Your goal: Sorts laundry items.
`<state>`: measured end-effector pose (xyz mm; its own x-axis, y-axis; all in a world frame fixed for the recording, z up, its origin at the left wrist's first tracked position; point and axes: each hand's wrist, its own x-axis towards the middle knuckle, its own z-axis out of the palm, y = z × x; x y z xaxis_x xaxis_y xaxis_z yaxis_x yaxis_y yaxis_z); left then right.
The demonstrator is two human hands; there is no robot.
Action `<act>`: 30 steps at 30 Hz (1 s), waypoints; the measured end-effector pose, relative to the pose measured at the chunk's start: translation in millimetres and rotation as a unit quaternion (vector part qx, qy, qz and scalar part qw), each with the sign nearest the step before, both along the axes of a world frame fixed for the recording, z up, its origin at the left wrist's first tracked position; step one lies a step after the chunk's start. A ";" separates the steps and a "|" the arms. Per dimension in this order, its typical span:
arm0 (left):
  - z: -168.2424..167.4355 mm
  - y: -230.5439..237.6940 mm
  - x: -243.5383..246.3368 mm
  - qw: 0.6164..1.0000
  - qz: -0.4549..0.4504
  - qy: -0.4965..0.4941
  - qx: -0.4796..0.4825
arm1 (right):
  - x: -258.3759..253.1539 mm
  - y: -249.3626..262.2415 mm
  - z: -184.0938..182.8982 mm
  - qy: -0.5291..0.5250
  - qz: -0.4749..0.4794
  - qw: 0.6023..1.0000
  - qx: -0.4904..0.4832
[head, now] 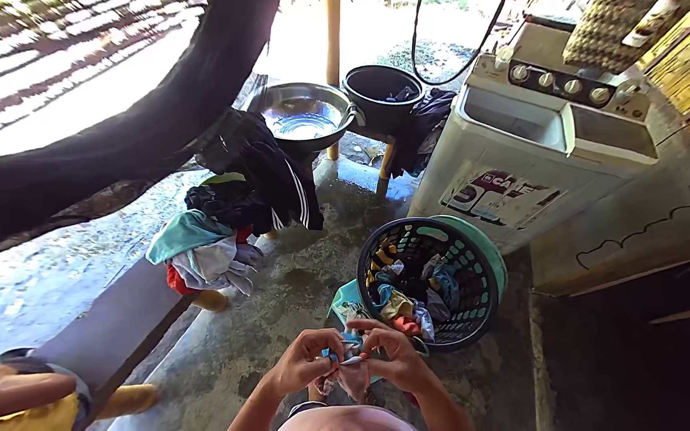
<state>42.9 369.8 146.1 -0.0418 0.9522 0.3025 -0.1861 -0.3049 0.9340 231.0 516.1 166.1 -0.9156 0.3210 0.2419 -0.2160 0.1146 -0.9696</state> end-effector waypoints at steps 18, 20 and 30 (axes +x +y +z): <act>-100.6 -30.0 108.8 0.948 0.050 -0.062 -0.309 | 99.3 -50.6 -85.2 -0.238 -0.163 0.928 -0.234; -109.4 -24.6 115.3 0.938 0.059 -0.134 -0.314 | 118.7 -44.2 -94.0 -0.280 -0.202 0.924 -0.164; -157.8 7.2 112.4 0.891 0.120 -0.236 -0.370 | 82.2 -13.9 -109.2 -0.440 -0.167 0.876 0.109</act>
